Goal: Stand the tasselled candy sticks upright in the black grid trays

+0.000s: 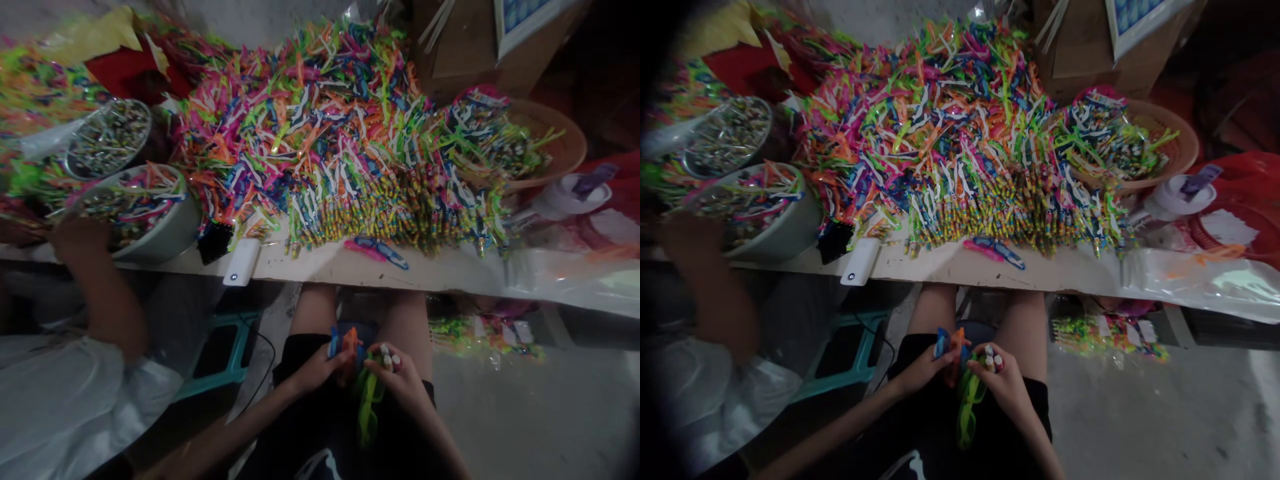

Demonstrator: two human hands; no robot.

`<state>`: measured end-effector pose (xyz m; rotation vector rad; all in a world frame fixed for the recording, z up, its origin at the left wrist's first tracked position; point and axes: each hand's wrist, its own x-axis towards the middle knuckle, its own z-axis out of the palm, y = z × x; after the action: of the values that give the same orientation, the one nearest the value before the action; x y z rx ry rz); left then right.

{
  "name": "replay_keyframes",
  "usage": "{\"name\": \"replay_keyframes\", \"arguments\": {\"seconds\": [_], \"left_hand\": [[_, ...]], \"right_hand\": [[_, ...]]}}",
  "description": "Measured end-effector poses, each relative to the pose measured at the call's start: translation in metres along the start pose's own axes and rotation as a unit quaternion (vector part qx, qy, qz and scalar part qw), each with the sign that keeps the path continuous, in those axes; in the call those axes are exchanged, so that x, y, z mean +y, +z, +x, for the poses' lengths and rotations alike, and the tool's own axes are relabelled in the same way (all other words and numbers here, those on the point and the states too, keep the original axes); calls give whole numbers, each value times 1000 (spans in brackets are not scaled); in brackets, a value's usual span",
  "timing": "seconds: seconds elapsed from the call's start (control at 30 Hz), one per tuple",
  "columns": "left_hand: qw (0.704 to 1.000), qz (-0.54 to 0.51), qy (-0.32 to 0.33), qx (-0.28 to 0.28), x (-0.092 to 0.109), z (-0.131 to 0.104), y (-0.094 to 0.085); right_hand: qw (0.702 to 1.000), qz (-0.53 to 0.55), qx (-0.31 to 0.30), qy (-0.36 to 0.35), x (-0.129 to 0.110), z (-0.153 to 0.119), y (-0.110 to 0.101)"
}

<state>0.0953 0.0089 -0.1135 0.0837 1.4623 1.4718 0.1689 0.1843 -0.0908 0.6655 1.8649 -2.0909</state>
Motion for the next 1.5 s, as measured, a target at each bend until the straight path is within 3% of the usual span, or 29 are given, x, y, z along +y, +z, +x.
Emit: {"name": "replay_keyframes", "arguments": {"seconds": [0.17, 0.37, 0.53, 0.67, 0.77, 0.9, 1.0, 1.07, 1.1, 1.2, 1.27, 1.37, 1.5], "left_hand": [[998, 47, 25, 27, -11, 13, -3], [998, -38, 6, 49, -12, 5, 18], [999, -14, 39, -28, -5, -1, 24], [999, 16, 18, -49, 4, 1, 24], [999, 21, 12, -28, 13, 4, 27], [998, 26, 55, 5, 33, 4, 33], [983, 135, 122, 30, 59, 0, 28], [931, 279, 227, 56, 78, -5, 19], [884, 355, 297, 70, 88, -7, 15], [697, 533, 468, 105, 111, -16, 4], [601, 604, 511, 117, 124, -22, 1], [522, 662, 526, 108, 138, -31, 1], [469, 689, 540, 114, 147, -38, 3]], "right_hand": [[1000, -3, -24, -5, 4, 4, 2], [1000, -13, 10, -12, 3, 5, 2], [997, -58, 39, -36, 6, 3, 1], [989, -97, 65, -95, 5, 1, 3], [978, -132, 97, -128, -1, 3, 3], [963, -172, 142, -149, -18, 11, -7], [950, -210, 166, -161, -41, 14, -21], [943, -243, 138, -181, -61, 10, -30], [938, -260, 118, -194, -71, 6, -33], [920, -305, 63, -237, -96, -10, -37], [907, -332, 40, -256, -106, -18, -36], [889, -353, 42, -288, -113, -22, -31], [873, -367, 62, -316, -113, -22, -26]]}}
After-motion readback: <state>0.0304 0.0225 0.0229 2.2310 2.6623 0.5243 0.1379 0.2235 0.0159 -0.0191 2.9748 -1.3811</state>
